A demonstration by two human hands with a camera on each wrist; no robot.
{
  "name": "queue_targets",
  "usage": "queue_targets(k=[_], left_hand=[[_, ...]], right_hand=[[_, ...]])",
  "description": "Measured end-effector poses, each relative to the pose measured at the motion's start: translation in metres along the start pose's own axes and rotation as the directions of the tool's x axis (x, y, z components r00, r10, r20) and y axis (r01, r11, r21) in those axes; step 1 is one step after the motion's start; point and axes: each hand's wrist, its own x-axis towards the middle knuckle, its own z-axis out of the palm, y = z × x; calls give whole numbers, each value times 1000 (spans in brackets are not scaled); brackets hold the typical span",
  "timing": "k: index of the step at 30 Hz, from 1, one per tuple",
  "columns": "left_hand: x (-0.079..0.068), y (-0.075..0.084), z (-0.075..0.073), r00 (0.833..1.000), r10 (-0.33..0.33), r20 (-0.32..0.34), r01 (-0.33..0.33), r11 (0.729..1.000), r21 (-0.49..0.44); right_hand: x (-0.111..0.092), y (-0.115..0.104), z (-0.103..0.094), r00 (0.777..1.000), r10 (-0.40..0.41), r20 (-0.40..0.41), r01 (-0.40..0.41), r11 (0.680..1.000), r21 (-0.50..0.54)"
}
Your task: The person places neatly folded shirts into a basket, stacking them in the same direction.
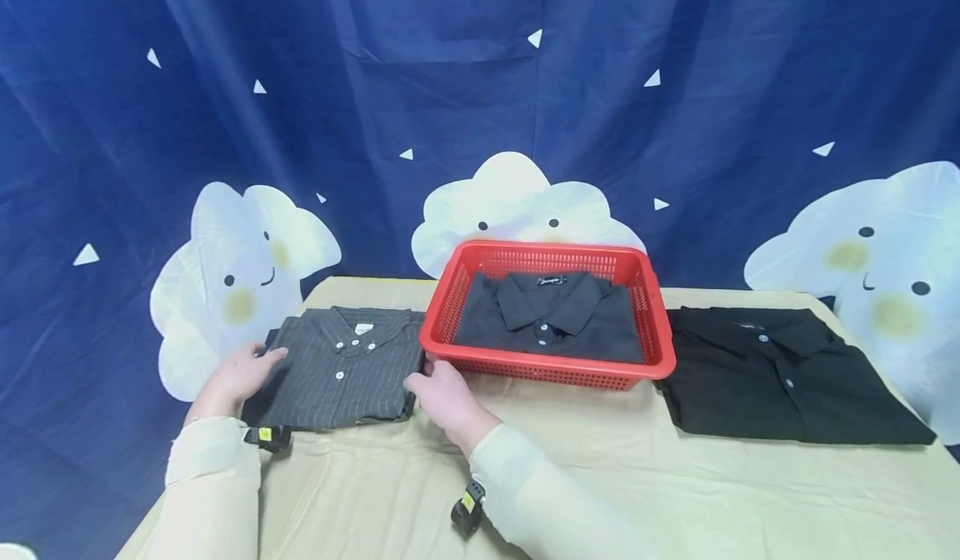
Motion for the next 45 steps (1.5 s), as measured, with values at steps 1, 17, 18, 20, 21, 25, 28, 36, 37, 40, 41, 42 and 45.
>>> queue_targets(k=[1, 17, 18, 20, 21, 25, 28, 36, 37, 40, 41, 42, 45], left_hand=[[1, -1, 0, 1000, -8, 7, 8, 1000, 2], [8, -18, 7, 999, -43, 0, 43, 999, -32], [9, -19, 8, 999, -45, 1, 45, 998, -42], [12, -22, 9, 999, -53, 4, 53, 997, -62], [13, -23, 9, 999, -54, 7, 54, 996, -68], [15, -26, 10, 999, -45, 11, 45, 997, -69], [17, -25, 10, 999, -39, 18, 40, 997, -64], [18, -20, 14, 998, -63, 19, 64, 992, -104], [18, -20, 15, 998, -66, 18, 68, 992, -109], [19, -19, 16, 997, -69, 23, 71, 987, -141], [19, -19, 16, 997, -68, 30, 72, 985, -158], [19, -20, 16, 997, -66, 37, 72, 982, -176], [19, -20, 16, 998, -51, 48, 61, 973, -224]], right_hand=[[1, 0, 1, 1000, 12, -5, -12, 1000, 24], [11, 6, 12, 991, 122, -61, -98, 946, 308], [11, 7, 13, 990, 123, -63, -97, 945, 312], [12, 7, 14, 990, 123, -72, -96, 947, 305], [12, 7, 14, 990, 120, -78, -92, 950, 297], [19, 7, 17, 985, 134, -105, -105, 965, 241], [25, 9, 18, 984, 139, -109, -111, 967, 229], [37, 12, 15, 997, 81, -17, -70, 933, 354], [37, 12, 14, 997, 73, -7, -66, 934, 350], [38, 12, 11, 999, 39, 28, -46, 945, 323], [38, 11, 10, 999, 29, 40, -41, 948, 314], [39, 11, 10, 998, 24, 49, -38, 950, 309], [39, 12, 9, 996, 13, 89, -42, 944, 329]])
